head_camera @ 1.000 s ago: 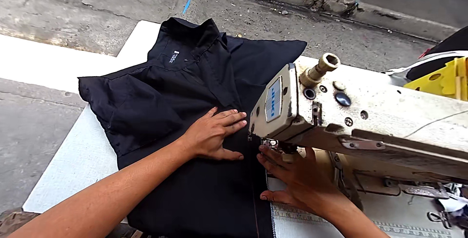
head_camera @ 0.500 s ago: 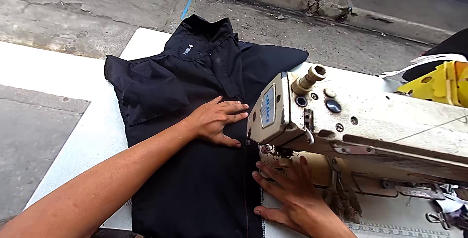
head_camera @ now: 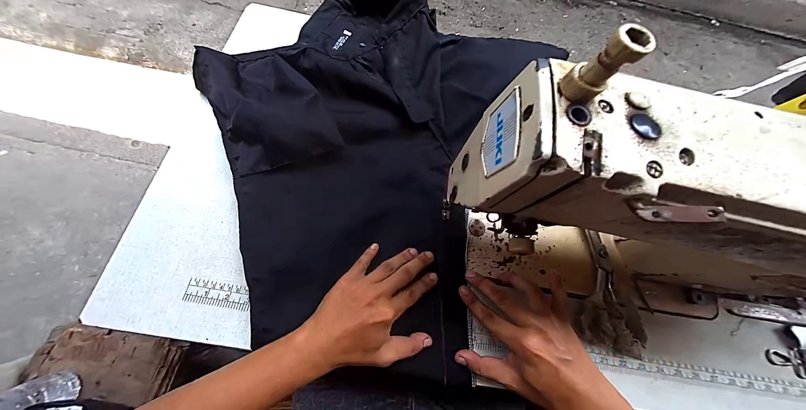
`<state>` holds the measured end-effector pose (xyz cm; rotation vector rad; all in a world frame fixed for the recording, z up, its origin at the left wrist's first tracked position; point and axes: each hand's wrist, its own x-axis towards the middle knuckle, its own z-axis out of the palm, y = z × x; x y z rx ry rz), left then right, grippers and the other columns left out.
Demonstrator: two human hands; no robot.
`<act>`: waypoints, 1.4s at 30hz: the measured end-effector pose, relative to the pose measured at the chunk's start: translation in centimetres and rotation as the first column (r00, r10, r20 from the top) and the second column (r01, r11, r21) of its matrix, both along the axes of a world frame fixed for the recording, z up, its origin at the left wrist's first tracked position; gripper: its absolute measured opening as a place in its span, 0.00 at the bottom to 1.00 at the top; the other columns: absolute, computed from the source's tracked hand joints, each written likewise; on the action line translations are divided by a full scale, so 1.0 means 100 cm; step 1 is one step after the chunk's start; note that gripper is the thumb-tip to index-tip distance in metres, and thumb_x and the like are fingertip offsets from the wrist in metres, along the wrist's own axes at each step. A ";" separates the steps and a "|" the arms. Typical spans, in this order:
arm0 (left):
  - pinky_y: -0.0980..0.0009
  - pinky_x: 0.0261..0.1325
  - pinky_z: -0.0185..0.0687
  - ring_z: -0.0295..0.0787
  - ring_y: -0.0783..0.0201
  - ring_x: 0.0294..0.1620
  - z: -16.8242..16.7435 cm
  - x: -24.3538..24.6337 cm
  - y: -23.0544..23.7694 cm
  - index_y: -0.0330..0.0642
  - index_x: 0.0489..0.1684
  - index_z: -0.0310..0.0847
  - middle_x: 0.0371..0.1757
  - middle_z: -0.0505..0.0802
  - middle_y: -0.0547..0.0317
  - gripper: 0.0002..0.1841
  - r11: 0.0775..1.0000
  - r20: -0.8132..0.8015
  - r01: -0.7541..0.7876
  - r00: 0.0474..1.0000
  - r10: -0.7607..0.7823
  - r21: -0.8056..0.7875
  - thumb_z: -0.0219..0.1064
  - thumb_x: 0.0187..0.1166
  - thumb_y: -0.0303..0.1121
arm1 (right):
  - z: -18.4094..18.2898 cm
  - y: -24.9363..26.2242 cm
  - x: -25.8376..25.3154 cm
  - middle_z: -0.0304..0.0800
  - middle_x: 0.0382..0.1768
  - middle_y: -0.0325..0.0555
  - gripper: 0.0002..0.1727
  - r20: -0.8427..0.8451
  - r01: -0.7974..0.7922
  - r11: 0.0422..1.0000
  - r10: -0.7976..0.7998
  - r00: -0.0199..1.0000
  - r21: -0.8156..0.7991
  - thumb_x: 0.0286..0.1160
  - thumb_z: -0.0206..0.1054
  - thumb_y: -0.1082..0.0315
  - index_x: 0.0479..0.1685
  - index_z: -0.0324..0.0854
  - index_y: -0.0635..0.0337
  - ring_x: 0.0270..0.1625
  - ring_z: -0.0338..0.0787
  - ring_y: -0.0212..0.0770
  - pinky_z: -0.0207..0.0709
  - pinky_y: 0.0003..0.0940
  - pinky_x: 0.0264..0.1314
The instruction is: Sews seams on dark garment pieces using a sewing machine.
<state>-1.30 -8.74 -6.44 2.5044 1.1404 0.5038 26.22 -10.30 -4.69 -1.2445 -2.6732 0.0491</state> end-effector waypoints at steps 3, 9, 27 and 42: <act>0.33 0.78 0.67 0.75 0.45 0.83 0.001 0.000 0.014 0.48 0.76 0.81 0.83 0.80 0.49 0.38 1.000 0.019 0.012 1.000 -0.012 0.004 0.55 0.76 0.67 | 0.006 0.001 -0.003 0.80 0.79 0.34 0.37 -0.013 -0.036 0.999 0.036 0.999 0.001 0.74 0.52 0.27 0.71 0.85 0.37 0.78 0.79 0.55 0.58 0.78 0.72; 0.34 0.78 0.68 0.76 0.44 0.83 -0.004 -0.005 0.036 0.47 0.79 0.79 0.84 0.79 0.48 0.41 0.999 0.017 0.033 0.999 -0.033 0.003 0.54 0.76 0.69 | 0.002 0.001 -0.003 0.80 0.79 0.33 0.38 -0.016 -0.054 0.999 0.054 0.998 0.004 0.75 0.49 0.25 0.73 0.84 0.36 0.77 0.79 0.53 0.55 0.76 0.73; 0.33 0.84 0.57 0.66 0.53 0.90 -0.023 -0.010 0.093 0.51 0.82 0.77 0.87 0.75 0.54 0.41 0.997 -0.040 0.078 0.996 -0.077 0.020 0.51 0.78 0.71 | 0.002 0.021 -0.003 0.79 0.80 0.35 0.42 0.020 -0.024 1.000 0.025 0.999 -0.009 0.72 0.48 0.22 0.75 0.82 0.36 0.76 0.80 0.55 0.55 0.80 0.71; 0.33 0.87 0.49 0.59 0.52 0.93 -0.026 -0.012 0.156 0.51 0.85 0.74 0.91 0.68 0.54 0.45 0.991 -0.098 0.135 0.986 -0.133 0.019 0.51 0.74 0.74 | 0.003 0.032 -0.008 0.80 0.79 0.34 0.40 0.044 -0.065 0.997 0.063 0.997 0.029 0.75 0.46 0.23 0.74 0.82 0.34 0.80 0.75 0.55 0.52 0.76 0.75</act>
